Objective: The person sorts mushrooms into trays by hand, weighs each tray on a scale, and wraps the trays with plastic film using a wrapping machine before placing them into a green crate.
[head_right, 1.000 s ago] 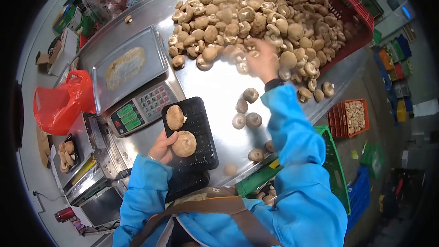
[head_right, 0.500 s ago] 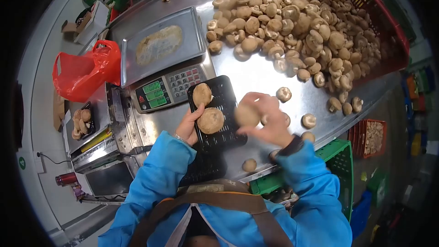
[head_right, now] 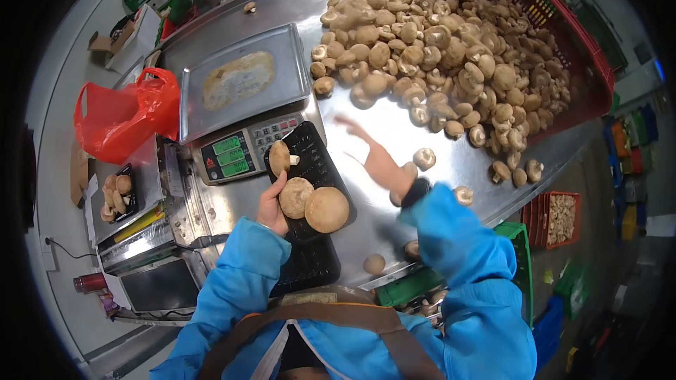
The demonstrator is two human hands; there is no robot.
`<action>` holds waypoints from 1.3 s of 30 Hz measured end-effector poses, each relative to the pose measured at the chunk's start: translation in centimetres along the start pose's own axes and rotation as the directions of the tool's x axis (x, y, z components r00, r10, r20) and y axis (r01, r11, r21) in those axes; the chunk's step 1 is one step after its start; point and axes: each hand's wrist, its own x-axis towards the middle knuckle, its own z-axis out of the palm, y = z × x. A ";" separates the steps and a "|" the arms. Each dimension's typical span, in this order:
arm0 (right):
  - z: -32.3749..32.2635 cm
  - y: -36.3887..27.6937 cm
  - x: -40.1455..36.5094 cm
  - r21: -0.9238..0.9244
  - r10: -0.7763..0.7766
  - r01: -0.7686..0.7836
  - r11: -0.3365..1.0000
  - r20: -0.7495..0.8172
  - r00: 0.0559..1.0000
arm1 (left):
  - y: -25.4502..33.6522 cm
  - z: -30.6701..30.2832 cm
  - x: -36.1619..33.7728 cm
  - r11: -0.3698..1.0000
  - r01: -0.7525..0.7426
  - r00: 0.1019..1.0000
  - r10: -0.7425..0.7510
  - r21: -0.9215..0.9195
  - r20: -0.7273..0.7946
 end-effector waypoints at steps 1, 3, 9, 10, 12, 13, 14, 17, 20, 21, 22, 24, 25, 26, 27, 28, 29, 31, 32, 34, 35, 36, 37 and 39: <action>-2.5 0.4 2.7 -0.188 0.103 -0.142 0.972 -0.205 0.973 | 0.2 0.0 -0.1 1.000 -0.008 1.000 0.008 0.004 0.000; -6.0 3.9 6.5 -0.622 -0.157 -0.052 0.781 -0.277 0.948 | 0.7 0.4 -0.2 0.998 -0.018 0.999 0.021 0.066 -0.038; -5.4 10.8 9.2 -0.895 0.044 -0.088 0.438 -0.076 0.996 | 1.3 1.2 -1.1 0.982 -0.100 0.994 0.107 0.159 -0.037; -4.5 9.3 9.2 -0.958 0.205 -0.119 0.262 -0.065 0.977 | 1.3 1.1 -1.1 0.983 -0.099 0.994 0.105 0.152 -0.035; -3.5 9.0 9.1 -0.966 0.197 -0.170 0.195 -0.131 0.972 | 1.4 0.7 -1.0 0.988 -0.077 0.996 0.082 0.132 -0.037; -3.6 9.0 9.0 -0.964 0.214 -0.177 0.200 -0.134 0.968 | 1.4 0.5 -0.9 0.989 -0.082 0.995 0.088 0.125 -0.044; -3.9 9.9 8.9 -0.970 0.177 -0.156 0.188 -0.123 0.976 | 1.3 0.3 -0.7 0.990 -0.082 0.995 0.088 0.118 -0.045; -3.9 10.9 9.7 -0.990 0.047 -0.088 0.111 -0.083 0.995 | 1.1 0.6 -0.5 0.987 -0.111 0.991 0.118 0.114 -0.059; -2.7 10.8 9.1 -0.967 -0.030 -0.085 0.241 -0.095 0.995 | 1.0 0.2 -0.5 0.976 -0.149 0.982 0.165 0.161 -0.095; -2.9 9.4 8.9 -0.917 0.093 -0.154 0.367 -0.129 0.987 | 1.2 0.3 -0.7 0.974 -0.162 0.979 0.179 0.158 -0.100; -2.9 8.4 8.6 -0.861 0.103 -0.209 0.463 -0.182 0.978 | 1.3 0.4 -1.0 0.965 -0.173 0.977 0.193 0.195 -0.089; -2.7 8.8 7.4 -0.524 0.098 -0.245 0.816 -0.291 0.952 | 1.2 0.1 -1.4 0.953 -0.180 0.973 0.209 0.244 -0.100; -2.5 8.9 7.1 -0.242 0.176 -0.261 0.935 -0.323 0.930 | 1.0 -0.1 -1.5 0.954 -0.184 0.972 0.212 0.237 -0.099; -2.8 8.9 6.1 0.234 0.288 -0.227 0.945 -0.272 0.918 | 0.9 -0.2 -1.5 0.947 -0.200 0.968 0.231 0.253 -0.098; -2.1 4.9 5.0 0.710 0.355 -0.183 0.680 -0.100 0.929 | 0.7 -0.2 -1.5 0.939 -0.214 0.964 0.248 0.270 -0.097; -1.1 2.7 4.3 0.780 0.331 -0.227 0.583 0.027 0.943 | 0.4 -0.1 -1.6 0.941 -0.211 0.965 0.244 0.265 -0.095; 0.0 1.5 3.6 0.836 0.293 -0.275 0.475 0.145 0.945 | 0.2 -0.1 -1.7 0.943 -0.207 0.963 0.243 0.260 -0.115; 2.2 1.5 2.9 0.286 0.079 -0.125 0.950 0.166 0.983 | -0.2 0.0 -1.7 0.946 -0.188 0.967 0.225 0.265 -0.118; 2.5 1.2 2.7 0.094 -0.085 0.070 0.993 0.166 0.983 | -0.1 -0.2 -1.7 0.970 -0.140 0.983 0.160 0.201 -0.087; 3.3 0.8 1.9 -0.325 -0.056 0.041 0.945 -0.038 0.998 | -0.3 -0.7 -1.4 0.992 -0.073 0.994 0.081 0.107 -0.076; 3.3 1.7 1.5 -0.359 -0.094 0.069 0.931 -0.052 0.994 | -0.4 -0.9 -1.4 0.990 -0.084 0.994 0.091 0.111 -0.059; 3.5 0.6 1.4 -0.248 -0.080 0.064 0.967 -0.056 0.995 | -0.4 -1.0 -1.5 0.990 -0.089 0.995 0.094 0.112 -0.036; 3.4 0.8 1.5 -0.214 -0.194 0.171 0.962 -0.091 0.977 | -0.2 -1.3 -1.7 0.989 -0.071 0.996 0.078 0.128 -0.051; 0.5 -0.9 2.3 -0.147 -0.106 0.079 0.986 -0.187 0.977 | 0.0 -1.3 -1.8 0.987 -0.090 0.994 0.096 0.131 -0.045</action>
